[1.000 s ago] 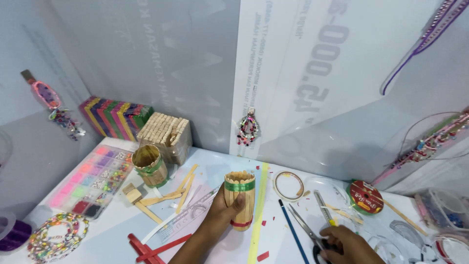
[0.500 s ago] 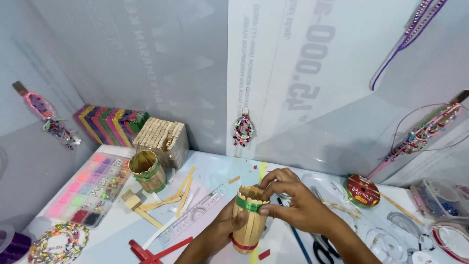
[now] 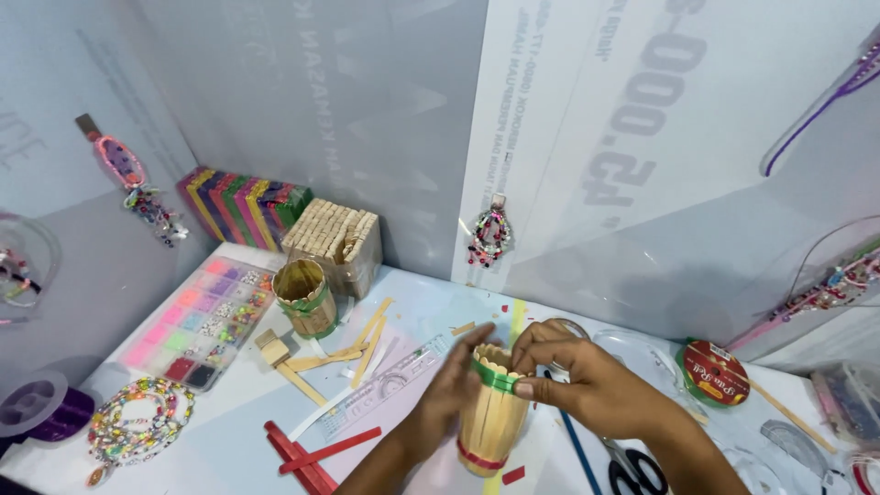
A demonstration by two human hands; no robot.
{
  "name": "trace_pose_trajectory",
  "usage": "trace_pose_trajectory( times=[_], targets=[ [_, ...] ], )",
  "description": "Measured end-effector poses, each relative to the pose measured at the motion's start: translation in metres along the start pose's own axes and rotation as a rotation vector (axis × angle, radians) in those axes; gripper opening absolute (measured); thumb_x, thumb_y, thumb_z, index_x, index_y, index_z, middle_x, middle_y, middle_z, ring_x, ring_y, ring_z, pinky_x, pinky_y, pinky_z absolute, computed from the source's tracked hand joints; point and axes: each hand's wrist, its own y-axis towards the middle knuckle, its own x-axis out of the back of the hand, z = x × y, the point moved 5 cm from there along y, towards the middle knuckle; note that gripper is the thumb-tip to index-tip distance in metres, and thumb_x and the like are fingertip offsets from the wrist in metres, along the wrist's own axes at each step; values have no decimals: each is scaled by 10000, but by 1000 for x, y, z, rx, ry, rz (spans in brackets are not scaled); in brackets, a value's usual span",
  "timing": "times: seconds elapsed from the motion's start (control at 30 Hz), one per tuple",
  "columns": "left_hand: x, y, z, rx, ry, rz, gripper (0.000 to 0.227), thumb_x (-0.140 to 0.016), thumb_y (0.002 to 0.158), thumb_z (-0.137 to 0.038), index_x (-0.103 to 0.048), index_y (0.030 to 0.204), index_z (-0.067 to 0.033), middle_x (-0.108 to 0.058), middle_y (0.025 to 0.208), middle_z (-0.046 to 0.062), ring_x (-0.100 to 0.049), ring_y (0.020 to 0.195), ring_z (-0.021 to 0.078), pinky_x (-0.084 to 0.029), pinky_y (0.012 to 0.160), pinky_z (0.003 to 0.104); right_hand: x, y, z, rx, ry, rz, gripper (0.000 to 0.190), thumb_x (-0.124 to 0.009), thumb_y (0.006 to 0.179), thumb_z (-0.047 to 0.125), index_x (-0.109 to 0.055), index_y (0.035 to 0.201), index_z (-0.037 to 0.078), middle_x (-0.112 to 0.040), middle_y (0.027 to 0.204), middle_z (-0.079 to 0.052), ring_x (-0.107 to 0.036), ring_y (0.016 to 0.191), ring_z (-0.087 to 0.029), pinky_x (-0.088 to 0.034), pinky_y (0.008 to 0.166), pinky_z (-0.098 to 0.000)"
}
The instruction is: Assembling a decorative structure by gluing thin wooden sticks onto a cylindrical base.
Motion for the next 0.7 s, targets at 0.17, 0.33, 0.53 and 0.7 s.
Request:
trace_pose_trajectory(
  times=[0.17,0.33,0.53,0.7],
  targets=[
    [-22,-12,-51,-316,814,-73,451,-539,987,-554,-607,1192,-159,-514,1370,97,-441,1421,296,-275,1162,504,-13,-1,-12,-99,-211,24,159,-749,916,332,-748,825,202,-708,905,48,-613,951,-148,-442,899,-327],
    [-13,-13,-39,-317,943,-23,195,-641,982,-396,-637,937,-207,-605,1198,-7,-471,1370,274,-255,1086,477,-23,-6,-18,-111,-178,85,149,-762,916,338,-736,831,219,-700,872,57,-605,936,-146,-464,861,-319],
    [-12,-10,-36,-272,774,111,196,-682,966,-394,-660,878,-220,-587,1163,-7,-534,1242,207,-329,1084,461,-23,-13,-9,-178,-32,224,110,-763,934,215,-742,846,154,-678,940,33,-608,987,-139,-463,915,-297],
    [-15,-12,-32,-243,709,140,240,-669,960,-462,-652,889,-233,-570,1174,12,-509,1248,212,-323,1118,477,-17,-17,2,-213,-35,220,108,-806,889,271,-853,866,177,-758,959,45,-696,1000,-99,-549,911,-266]
  ],
)
